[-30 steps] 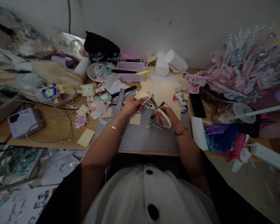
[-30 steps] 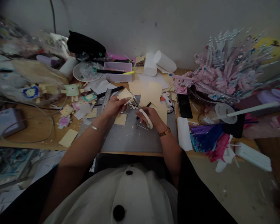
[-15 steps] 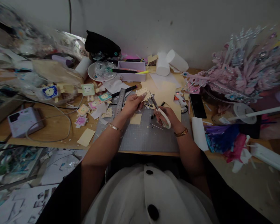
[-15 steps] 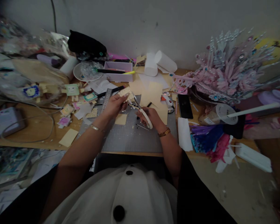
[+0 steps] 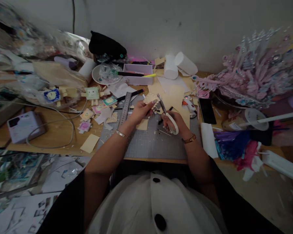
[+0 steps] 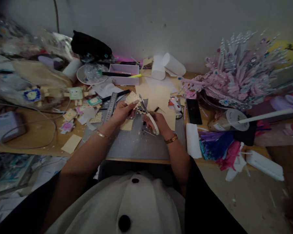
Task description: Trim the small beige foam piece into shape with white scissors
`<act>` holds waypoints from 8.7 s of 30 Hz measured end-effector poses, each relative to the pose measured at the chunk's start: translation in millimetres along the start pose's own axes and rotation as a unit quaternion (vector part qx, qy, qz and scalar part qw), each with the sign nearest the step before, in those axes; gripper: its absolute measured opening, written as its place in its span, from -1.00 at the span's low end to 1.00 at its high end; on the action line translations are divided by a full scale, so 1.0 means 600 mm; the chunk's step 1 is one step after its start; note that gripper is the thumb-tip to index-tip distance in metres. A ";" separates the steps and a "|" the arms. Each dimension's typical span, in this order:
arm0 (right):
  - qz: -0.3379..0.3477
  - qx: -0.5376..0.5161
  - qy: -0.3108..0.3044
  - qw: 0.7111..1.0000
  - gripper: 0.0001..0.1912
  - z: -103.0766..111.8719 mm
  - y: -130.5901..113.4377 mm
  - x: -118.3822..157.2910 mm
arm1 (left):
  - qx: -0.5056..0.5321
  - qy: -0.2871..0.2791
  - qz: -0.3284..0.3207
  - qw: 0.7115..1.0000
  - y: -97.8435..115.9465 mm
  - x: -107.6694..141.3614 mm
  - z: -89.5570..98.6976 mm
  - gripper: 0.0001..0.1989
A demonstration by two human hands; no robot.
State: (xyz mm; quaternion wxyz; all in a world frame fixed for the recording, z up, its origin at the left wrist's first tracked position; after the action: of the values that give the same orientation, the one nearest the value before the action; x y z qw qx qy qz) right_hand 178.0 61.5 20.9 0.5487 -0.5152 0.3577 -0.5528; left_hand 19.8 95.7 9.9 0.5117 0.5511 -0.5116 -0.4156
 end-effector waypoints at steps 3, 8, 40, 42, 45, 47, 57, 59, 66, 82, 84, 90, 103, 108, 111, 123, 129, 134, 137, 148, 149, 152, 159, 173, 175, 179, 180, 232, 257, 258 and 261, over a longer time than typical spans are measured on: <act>0.004 0.008 -0.004 1.000 -0.43 0.002 0.000 0.000 | 0.005 0.009 0.009 1.000 0.005 0.000 0.002 -0.44; 0.022 0.023 -0.010 0.999 -0.43 0.004 -0.001 0.000 | -0.001 0.016 0.017 1.000 0.006 -0.003 0.008 -0.41; 0.011 0.014 -0.020 1.000 -0.42 -0.001 0.003 0.000 | 0.011 0.020 -0.001 1.000 0.018 0.003 0.005 -0.47; 0.015 0.025 -0.024 0.999 -0.42 0.000 0.002 0.001 | 0.016 0.031 -0.004 0.999 0.021 0.001 0.010 -0.47; 0.026 0.040 -0.036 0.998 -0.43 -0.002 0.001 0.001 | 0.020 0.055 -0.015 0.998 0.023 -0.005 0.019 -0.42; 0.031 0.048 -0.044 0.997 -0.44 -0.004 0.004 0.001 | 0.024 0.066 -0.012 0.997 0.021 -0.010 0.023 -0.41; 0.032 0.061 -0.063 0.996 -0.50 -0.008 0.013 0.001 | 0.027 0.097 -0.012 0.995 0.013 -0.016 0.033 -0.44; 0.031 0.061 -0.063 0.996 -0.53 -0.008 0.016 0.001 | 0.022 0.098 -0.013 0.995 0.013 -0.016 0.033 -0.44; 0.017 0.042 -0.065 0.997 -0.55 -0.008 0.018 0.002 | 0.021 0.105 -0.009 0.994 0.011 -0.018 0.034 -0.47; 0.016 0.039 -0.041 0.998 -0.48 -0.003 0.007 -0.002 | 0.003 0.091 -0.040 0.995 0.018 -0.012 0.030 -0.44; 0.012 0.023 -0.044 0.999 -0.46 -0.003 0.001 0.000 | 0.010 0.078 -0.049 0.996 0.022 -0.009 0.026 -0.43; 0.018 -0.048 -0.076 0.996 -0.43 -0.006 -0.020 0.008 | 0.033 0.044 -0.072 0.996 0.024 -0.005 0.018 -0.40; 0.062 -0.071 -0.041 0.995 -0.35 -0.015 -0.020 0.012 | 0.037 -0.018 -0.097 0.994 0.030 0.024 -0.021 -0.32; 0.058 -0.071 -0.019 0.996 -0.35 -0.017 -0.011 0.010 | 0.030 -0.009 -0.092 0.995 0.025 0.027 -0.024 -0.33; 0.041 -0.077 -0.007 0.996 -0.33 -0.020 -0.003 0.009 | 0.026 -0.016 -0.089 0.996 0.017 0.029 -0.030 -0.35; 0.044 -0.048 0.006 0.998 -0.37 -0.015 -0.001 0.005 | 0.053 -0.021 -0.055 0.997 0.000 0.029 -0.037 -0.39; 0.056 -0.039 0.010 0.998 -0.40 -0.013 -0.009 0.006 | 0.093 -0.024 -0.036 0.995 0.007 0.030 -0.038 -0.37; 0.067 -0.028 0.007 0.997 -0.42 -0.006 -0.013 0.006 | 0.078 -0.026 -0.012 0.997 0.003 0.028 -0.032 -0.37; 0.062 -0.022 -0.004 0.998 -0.46 -0.002 -0.013 0.005 | 0.066 -0.026 -0.017 0.997 0.005 0.024 -0.027 -0.35; 0.038 -0.022 -0.021 0.999 -0.49 -0.001 -0.007 0.002 | 0.027 0.004 -0.037 0.999 0.002 0.008 -0.009 -0.27; 0.035 -0.025 -0.023 0.999 -0.48 -0.001 -0.007 0.002 | 0.028 0.002 -0.034 0.999 0.002 0.009 -0.010 -0.28; 0.033 -0.033 -0.027 0.999 -0.46 -0.002 -0.009 0.003 | 0.039 -0.005 -0.024 0.999 0.003 0.013 -0.014 -0.30; 0.039 -0.037 -0.032 0.998 -0.43 -0.002 -0.015 0.005 | 0.035 -0.004 -0.030 0.999 0.003 0.015 -0.017 -0.25; 0.034 -0.021 -0.026 0.999 -0.48 0.002 -0.010 0.003 | 0.054 0.009 -0.006 0.998 -0.004 0.008 -0.011 -0.32; 0.031 -0.019 -0.025 0.999 -0.49 0.002 -0.009 0.002 | 0.050 0.022 -0.010 0.998 -0.001 0.007 -0.007 -0.30; 0.018 -0.018 -0.028 0.999 -0.50 0.000 -0.008 0.001 | 0.033 0.017 -0.016 0.999 0.011 0.010 -0.008 -0.27; 0.018 -0.021 -0.032 0.999 -0.49 -0.001 -0.009 0.001 | 0.030 0.012 -0.018 0.999 0.013 0.011 -0.009 -0.27; 0.024 -0.009 -0.063 0.998 -0.47 -0.007 -0.007 0.002 | -0.014 0.019 -0.095 0.995 0.027 0.001 0.008 -0.32; 0.019 0.021 -0.070 0.997 -0.40 -0.006 0.003 0.002 | 0.014 0.054 -0.056 0.997 0.016 -0.011 0.019 -0.35; 0.020 0.021 -0.070 0.997 -0.41 -0.006 0.003 0.002 | 0.014 0.056 -0.053 0.997 0.015 -0.012 0.019 -0.35; 0.020 0.013 -0.063 0.998 -0.42 -0.004 0.000 0.001 | 0.021 0.065 -0.042 0.997 0.011 -0.012 0.018 -0.35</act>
State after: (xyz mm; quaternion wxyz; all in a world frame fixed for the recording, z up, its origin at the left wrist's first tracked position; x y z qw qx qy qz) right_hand 175.6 60.4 20.4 0.5876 -0.5342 0.3259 -0.5129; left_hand 7.0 101.8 14.7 0.5147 0.6084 -0.4621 -0.3890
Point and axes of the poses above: each hand's wrist, its own x-axis away from the middle knuckle, its own z-axis out of the back of the hand, y = z × x, the point moved 7 cm from there along -x, towards the middle knuckle, and after that the axes turned 13 degrees about y, right-handed, at the moved point
